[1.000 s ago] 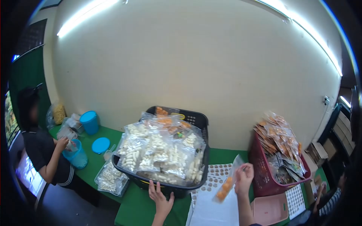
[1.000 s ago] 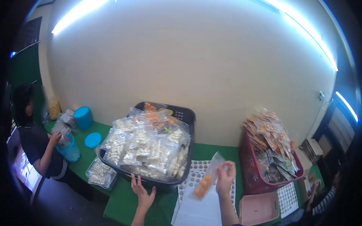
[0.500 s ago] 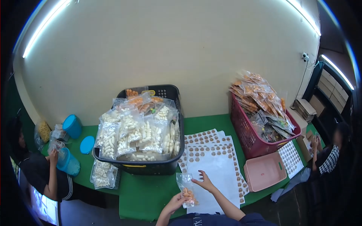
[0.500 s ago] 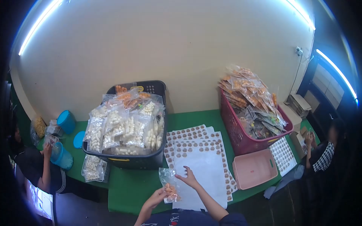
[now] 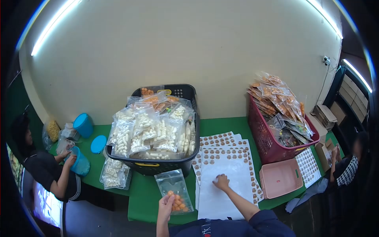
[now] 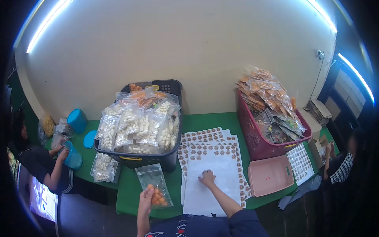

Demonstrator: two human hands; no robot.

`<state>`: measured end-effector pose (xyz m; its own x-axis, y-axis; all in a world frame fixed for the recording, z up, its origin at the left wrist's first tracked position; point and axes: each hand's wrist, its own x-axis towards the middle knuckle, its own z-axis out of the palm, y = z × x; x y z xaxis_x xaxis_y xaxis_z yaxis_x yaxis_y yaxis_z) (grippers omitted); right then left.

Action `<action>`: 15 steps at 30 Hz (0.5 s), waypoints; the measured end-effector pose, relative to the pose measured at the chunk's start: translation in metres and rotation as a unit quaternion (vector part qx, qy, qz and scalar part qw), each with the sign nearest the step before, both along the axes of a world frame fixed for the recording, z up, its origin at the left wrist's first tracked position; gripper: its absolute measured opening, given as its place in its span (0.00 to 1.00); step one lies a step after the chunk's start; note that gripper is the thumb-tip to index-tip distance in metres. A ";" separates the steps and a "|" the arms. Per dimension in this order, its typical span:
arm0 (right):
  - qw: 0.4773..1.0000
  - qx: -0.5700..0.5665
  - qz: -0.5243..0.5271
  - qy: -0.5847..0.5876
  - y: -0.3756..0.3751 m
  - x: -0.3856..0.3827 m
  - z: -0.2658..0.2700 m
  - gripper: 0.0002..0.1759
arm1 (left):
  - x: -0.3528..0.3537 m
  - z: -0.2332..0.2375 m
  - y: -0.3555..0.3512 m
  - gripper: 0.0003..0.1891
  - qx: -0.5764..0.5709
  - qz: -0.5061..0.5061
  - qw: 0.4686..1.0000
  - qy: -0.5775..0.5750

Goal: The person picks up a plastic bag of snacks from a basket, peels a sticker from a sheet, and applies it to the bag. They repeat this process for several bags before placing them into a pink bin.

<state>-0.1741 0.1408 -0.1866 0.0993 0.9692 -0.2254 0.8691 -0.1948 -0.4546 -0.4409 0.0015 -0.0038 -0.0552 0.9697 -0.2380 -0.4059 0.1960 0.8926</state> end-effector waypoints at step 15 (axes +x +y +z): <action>0.979 0.113 -0.167 0.000 0.128 -0.036 -0.070 0.13 | -0.054 -0.014 -0.083 0.13 -0.059 0.289 0.951 0.095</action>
<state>-0.2100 0.2690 -0.2567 0.4203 0.9073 -0.0096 0.7740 -0.3640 -0.5182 -0.4949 -0.0814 -0.0175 -0.6233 0.7321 -0.2748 -0.3091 0.0921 0.9466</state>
